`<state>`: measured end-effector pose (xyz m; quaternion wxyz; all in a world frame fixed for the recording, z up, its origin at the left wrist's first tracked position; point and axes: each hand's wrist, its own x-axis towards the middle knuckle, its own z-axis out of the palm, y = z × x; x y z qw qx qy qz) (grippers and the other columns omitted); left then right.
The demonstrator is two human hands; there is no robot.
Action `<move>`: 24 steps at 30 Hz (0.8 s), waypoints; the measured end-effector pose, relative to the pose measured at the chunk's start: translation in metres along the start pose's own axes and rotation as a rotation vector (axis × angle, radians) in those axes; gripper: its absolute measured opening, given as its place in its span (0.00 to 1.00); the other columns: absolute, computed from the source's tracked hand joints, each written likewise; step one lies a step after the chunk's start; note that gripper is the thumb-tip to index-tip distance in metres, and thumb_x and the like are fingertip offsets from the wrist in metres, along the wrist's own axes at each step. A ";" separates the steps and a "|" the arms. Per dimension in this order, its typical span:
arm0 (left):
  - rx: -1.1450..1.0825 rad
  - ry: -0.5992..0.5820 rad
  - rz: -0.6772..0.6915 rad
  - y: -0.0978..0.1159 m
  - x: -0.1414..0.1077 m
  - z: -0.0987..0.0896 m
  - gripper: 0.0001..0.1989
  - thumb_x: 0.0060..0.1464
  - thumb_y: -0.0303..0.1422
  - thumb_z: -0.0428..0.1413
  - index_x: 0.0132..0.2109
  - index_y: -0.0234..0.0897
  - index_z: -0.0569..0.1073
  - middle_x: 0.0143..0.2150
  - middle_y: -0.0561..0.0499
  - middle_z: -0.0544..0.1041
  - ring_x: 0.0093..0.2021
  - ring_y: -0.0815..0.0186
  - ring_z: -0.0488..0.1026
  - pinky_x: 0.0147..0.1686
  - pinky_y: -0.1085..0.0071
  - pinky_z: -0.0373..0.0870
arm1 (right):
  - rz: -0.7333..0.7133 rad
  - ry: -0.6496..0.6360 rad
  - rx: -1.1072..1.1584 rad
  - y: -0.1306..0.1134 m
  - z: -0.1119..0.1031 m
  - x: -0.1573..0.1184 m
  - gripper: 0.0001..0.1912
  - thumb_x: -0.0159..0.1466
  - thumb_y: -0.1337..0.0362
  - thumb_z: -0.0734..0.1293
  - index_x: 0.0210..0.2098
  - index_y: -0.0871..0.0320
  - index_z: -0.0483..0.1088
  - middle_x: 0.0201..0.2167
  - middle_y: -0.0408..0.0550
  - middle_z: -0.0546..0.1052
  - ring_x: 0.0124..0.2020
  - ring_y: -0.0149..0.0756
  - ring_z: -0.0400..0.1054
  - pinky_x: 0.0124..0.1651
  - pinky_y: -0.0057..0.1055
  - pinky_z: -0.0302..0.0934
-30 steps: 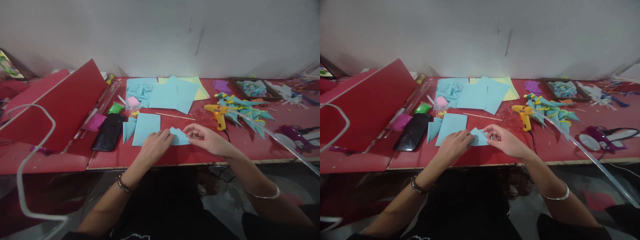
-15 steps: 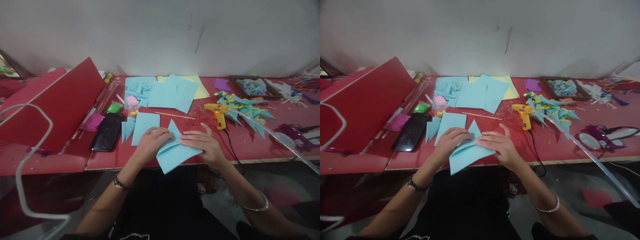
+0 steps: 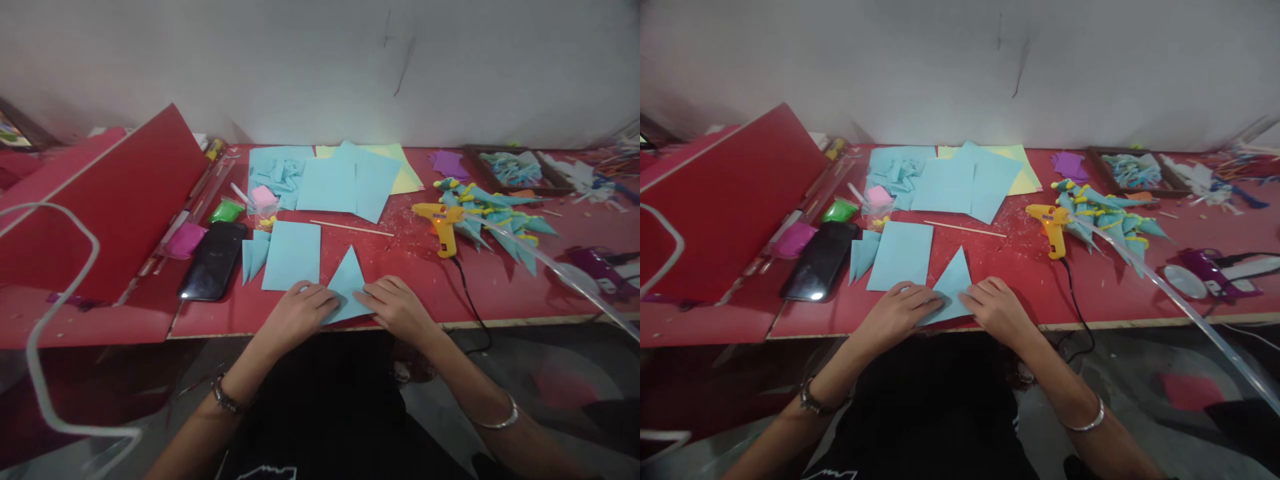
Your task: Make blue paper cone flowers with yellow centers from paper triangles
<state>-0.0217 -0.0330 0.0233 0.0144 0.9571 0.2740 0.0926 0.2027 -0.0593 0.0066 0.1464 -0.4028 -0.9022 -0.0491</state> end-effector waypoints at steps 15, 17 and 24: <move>-0.025 0.118 -0.163 0.001 -0.008 0.011 0.06 0.54 0.28 0.50 0.37 0.40 0.71 0.33 0.54 0.74 0.32 0.68 0.68 0.34 0.68 0.56 | 0.046 -0.036 0.376 0.006 0.011 0.010 0.10 0.58 0.67 0.63 0.39 0.56 0.71 0.36 0.50 0.71 0.37 0.36 0.61 0.39 0.34 0.57; -0.027 0.128 -0.197 0.002 -0.007 0.012 0.05 0.54 0.31 0.50 0.35 0.40 0.71 0.31 0.54 0.74 0.31 0.68 0.68 0.34 0.68 0.55 | 0.077 -0.029 0.430 0.006 0.010 0.014 0.09 0.59 0.66 0.62 0.37 0.56 0.72 0.34 0.49 0.71 0.35 0.35 0.62 0.38 0.32 0.58; -0.038 0.164 -0.350 0.004 -0.003 0.016 0.11 0.54 0.36 0.50 0.28 0.36 0.70 0.26 0.54 0.73 0.29 0.69 0.68 0.33 0.69 0.55 | 0.299 0.036 0.579 0.003 0.008 0.029 0.10 0.58 0.60 0.63 0.26 0.59 0.69 0.27 0.46 0.70 0.30 0.33 0.62 0.34 0.30 0.58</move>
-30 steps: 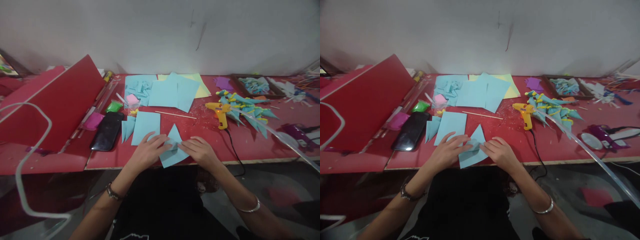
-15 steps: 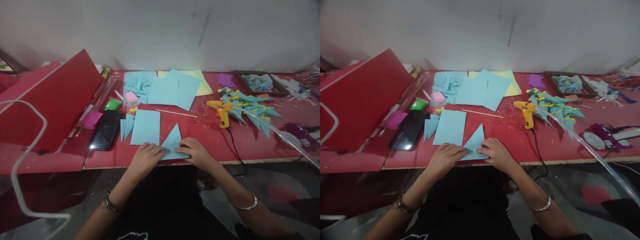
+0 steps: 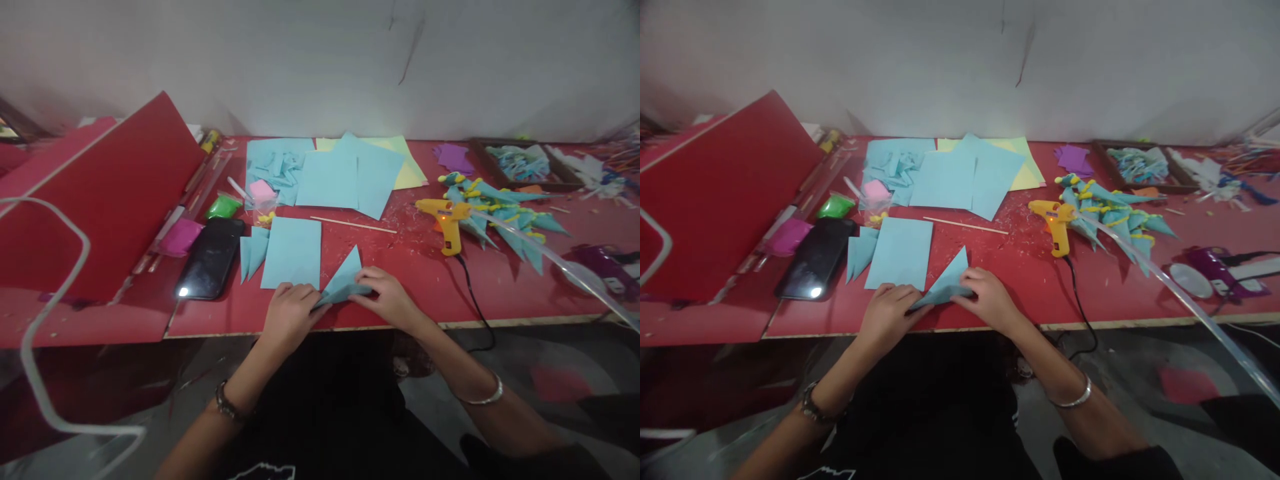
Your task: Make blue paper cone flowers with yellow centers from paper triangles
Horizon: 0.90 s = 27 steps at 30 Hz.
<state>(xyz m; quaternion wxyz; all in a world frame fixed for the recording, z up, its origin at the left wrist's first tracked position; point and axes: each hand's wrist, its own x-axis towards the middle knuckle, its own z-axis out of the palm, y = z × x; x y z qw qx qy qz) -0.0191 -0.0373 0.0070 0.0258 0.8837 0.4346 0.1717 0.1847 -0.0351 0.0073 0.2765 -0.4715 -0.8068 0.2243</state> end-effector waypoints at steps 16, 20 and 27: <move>-0.074 -0.021 -0.003 -0.008 -0.003 -0.003 0.09 0.52 0.36 0.52 0.29 0.37 0.71 0.28 0.54 0.74 0.30 0.69 0.69 0.32 0.70 0.56 | 0.012 -0.021 0.034 0.003 -0.001 -0.004 0.06 0.57 0.62 0.64 0.27 0.58 0.70 0.30 0.46 0.70 0.32 0.33 0.63 0.37 0.31 0.57; -0.096 -0.012 -0.072 -0.007 -0.002 0.001 0.10 0.52 0.38 0.52 0.30 0.36 0.70 0.26 0.54 0.73 0.29 0.69 0.68 0.32 0.70 0.57 | 0.118 0.015 0.013 -0.001 0.002 -0.002 0.08 0.56 0.61 0.65 0.26 0.59 0.66 0.29 0.46 0.68 0.31 0.33 0.62 0.34 0.30 0.57; -0.068 -0.086 -0.166 -0.007 -0.002 0.000 0.14 0.51 0.40 0.52 0.24 0.35 0.66 0.23 0.54 0.69 0.27 0.69 0.65 0.31 0.70 0.56 | 0.180 0.016 -0.076 -0.001 0.003 -0.003 0.12 0.56 0.59 0.65 0.22 0.59 0.62 0.30 0.47 0.68 0.33 0.35 0.61 0.37 0.32 0.56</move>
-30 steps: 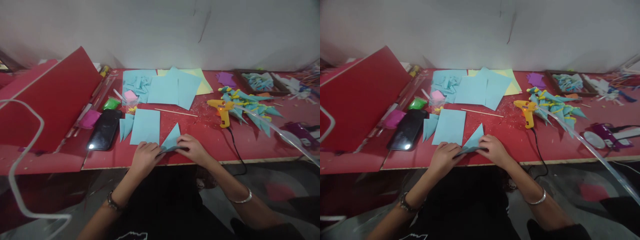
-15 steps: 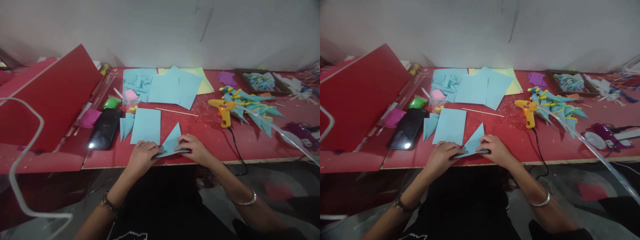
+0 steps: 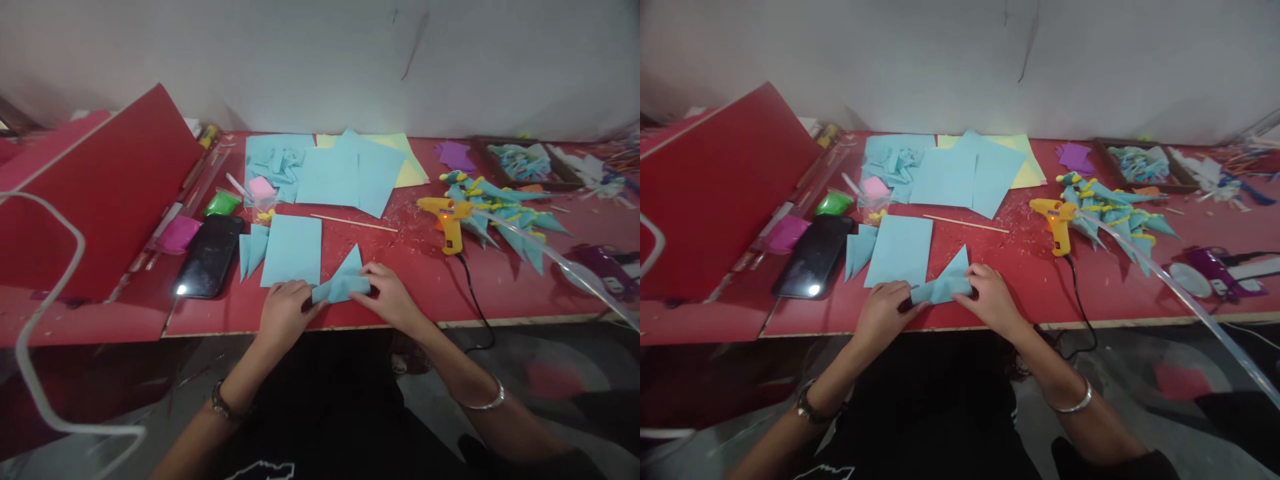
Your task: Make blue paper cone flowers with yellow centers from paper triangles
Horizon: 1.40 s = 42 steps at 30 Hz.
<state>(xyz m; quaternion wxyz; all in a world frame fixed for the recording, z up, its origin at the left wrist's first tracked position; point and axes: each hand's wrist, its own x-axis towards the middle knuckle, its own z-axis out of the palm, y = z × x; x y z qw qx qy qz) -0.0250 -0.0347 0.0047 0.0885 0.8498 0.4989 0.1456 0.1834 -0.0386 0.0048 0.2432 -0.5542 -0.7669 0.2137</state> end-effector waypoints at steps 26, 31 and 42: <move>-0.143 -0.041 0.284 -0.002 0.005 -0.003 0.07 0.49 0.29 0.55 0.38 0.41 0.72 0.37 0.54 0.75 0.35 0.67 0.68 0.34 0.69 0.55 | -0.163 -0.067 0.072 0.007 -0.004 -0.014 0.06 0.54 0.68 0.67 0.32 0.54 0.73 0.37 0.47 0.69 0.38 0.35 0.59 0.41 0.33 0.57; -0.059 0.045 0.186 0.000 0.005 0.001 0.09 0.51 0.37 0.53 0.28 0.37 0.70 0.28 0.55 0.73 0.30 0.69 0.68 0.33 0.70 0.55 | -0.048 0.016 0.038 -0.002 -0.001 -0.009 0.08 0.56 0.60 0.65 0.25 0.57 0.70 0.32 0.47 0.70 0.34 0.35 0.60 0.38 0.33 0.56; 0.092 0.103 0.034 -0.001 0.003 0.003 0.16 0.51 0.42 0.51 0.23 0.36 0.66 0.22 0.54 0.69 0.25 0.68 0.65 0.30 0.69 0.55 | 0.057 0.079 -0.052 -0.003 0.009 -0.006 0.13 0.57 0.59 0.64 0.19 0.58 0.62 0.33 0.48 0.70 0.35 0.37 0.61 0.38 0.34 0.56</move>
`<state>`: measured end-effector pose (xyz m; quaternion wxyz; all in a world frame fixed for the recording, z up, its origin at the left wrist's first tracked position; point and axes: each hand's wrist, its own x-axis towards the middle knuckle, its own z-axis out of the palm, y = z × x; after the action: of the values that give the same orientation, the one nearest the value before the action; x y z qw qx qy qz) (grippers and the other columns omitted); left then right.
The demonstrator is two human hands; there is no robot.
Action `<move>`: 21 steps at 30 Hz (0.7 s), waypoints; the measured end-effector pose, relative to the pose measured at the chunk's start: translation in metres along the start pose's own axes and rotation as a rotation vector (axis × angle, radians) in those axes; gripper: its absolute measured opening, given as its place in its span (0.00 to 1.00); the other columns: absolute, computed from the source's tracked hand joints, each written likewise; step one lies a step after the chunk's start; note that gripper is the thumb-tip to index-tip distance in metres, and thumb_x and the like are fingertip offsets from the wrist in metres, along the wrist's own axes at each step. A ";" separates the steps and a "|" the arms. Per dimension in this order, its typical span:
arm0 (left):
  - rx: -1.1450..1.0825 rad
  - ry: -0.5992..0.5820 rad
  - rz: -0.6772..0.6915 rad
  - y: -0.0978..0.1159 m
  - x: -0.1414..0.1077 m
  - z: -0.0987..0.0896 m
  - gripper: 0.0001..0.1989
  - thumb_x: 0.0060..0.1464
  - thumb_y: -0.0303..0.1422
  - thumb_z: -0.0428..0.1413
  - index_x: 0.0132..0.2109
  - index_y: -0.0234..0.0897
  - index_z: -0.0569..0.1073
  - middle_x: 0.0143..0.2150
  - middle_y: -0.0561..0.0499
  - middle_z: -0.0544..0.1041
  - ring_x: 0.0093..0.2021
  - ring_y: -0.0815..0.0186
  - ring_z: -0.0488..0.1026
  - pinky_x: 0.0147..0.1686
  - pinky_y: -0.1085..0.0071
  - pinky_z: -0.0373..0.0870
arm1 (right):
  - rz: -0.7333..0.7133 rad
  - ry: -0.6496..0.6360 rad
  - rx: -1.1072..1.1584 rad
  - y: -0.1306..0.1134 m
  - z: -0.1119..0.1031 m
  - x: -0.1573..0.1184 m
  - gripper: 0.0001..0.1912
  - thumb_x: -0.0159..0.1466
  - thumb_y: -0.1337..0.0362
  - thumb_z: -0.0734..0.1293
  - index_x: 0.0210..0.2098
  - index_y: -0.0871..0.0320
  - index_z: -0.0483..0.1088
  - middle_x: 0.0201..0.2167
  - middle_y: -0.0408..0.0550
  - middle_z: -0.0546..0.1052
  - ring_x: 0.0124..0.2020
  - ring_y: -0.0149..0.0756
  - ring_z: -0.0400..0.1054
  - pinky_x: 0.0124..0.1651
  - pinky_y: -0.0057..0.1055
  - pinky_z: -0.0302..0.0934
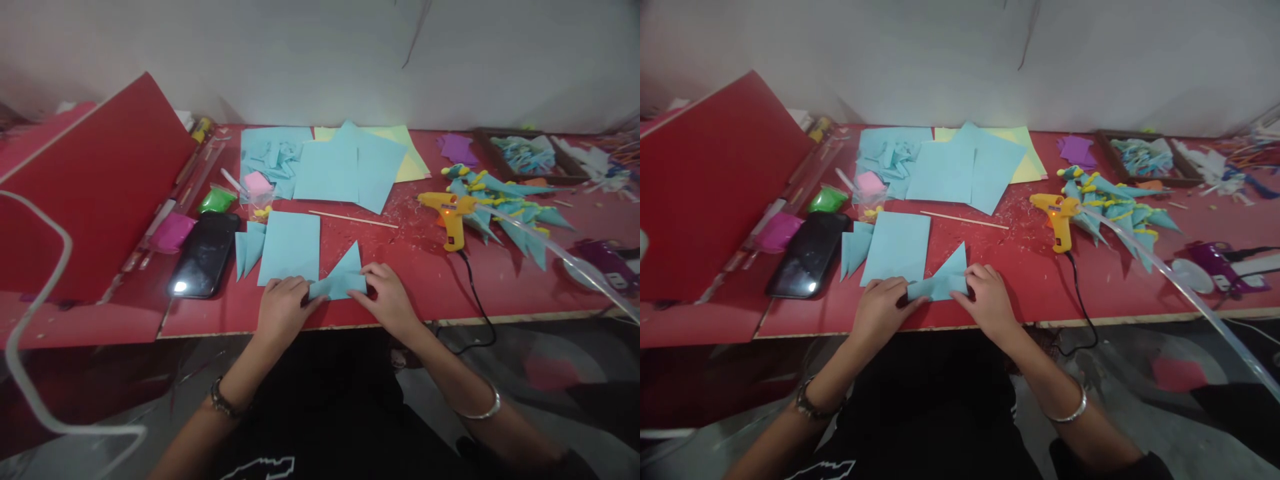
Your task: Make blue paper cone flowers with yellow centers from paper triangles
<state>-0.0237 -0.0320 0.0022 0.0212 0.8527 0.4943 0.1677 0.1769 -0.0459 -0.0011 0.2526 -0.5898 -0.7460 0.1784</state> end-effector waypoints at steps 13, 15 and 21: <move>-0.080 -0.148 -0.132 -0.002 -0.005 -0.011 0.12 0.53 0.38 0.50 0.26 0.36 0.65 0.24 0.54 0.68 0.27 0.69 0.65 0.29 0.71 0.56 | 0.020 0.014 -0.078 -0.005 0.000 0.001 0.16 0.58 0.57 0.61 0.19 0.56 0.56 0.25 0.46 0.65 0.30 0.35 0.56 0.33 0.33 0.53; -0.069 -0.158 -0.138 -0.002 -0.007 -0.012 0.09 0.54 0.36 0.49 0.30 0.37 0.67 0.27 0.54 0.69 0.29 0.68 0.66 0.30 0.71 0.58 | 0.021 0.009 -0.083 -0.005 0.000 0.001 0.16 0.58 0.57 0.62 0.19 0.56 0.56 0.26 0.45 0.65 0.30 0.35 0.56 0.33 0.33 0.53; 0.072 -0.027 0.134 -0.008 -0.005 -0.014 0.21 0.54 0.28 0.48 0.55 0.45 0.58 0.54 0.44 0.62 0.40 0.66 0.66 0.39 0.68 0.62 | 0.021 0.001 -0.102 -0.005 0.001 0.001 0.14 0.58 0.59 0.61 0.20 0.57 0.56 0.26 0.45 0.65 0.30 0.35 0.56 0.33 0.33 0.53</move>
<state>-0.0374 -0.0337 0.0126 -0.0143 0.8862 0.4416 0.1393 0.1722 -0.0455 0.0011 0.2206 -0.6100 -0.7476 0.1424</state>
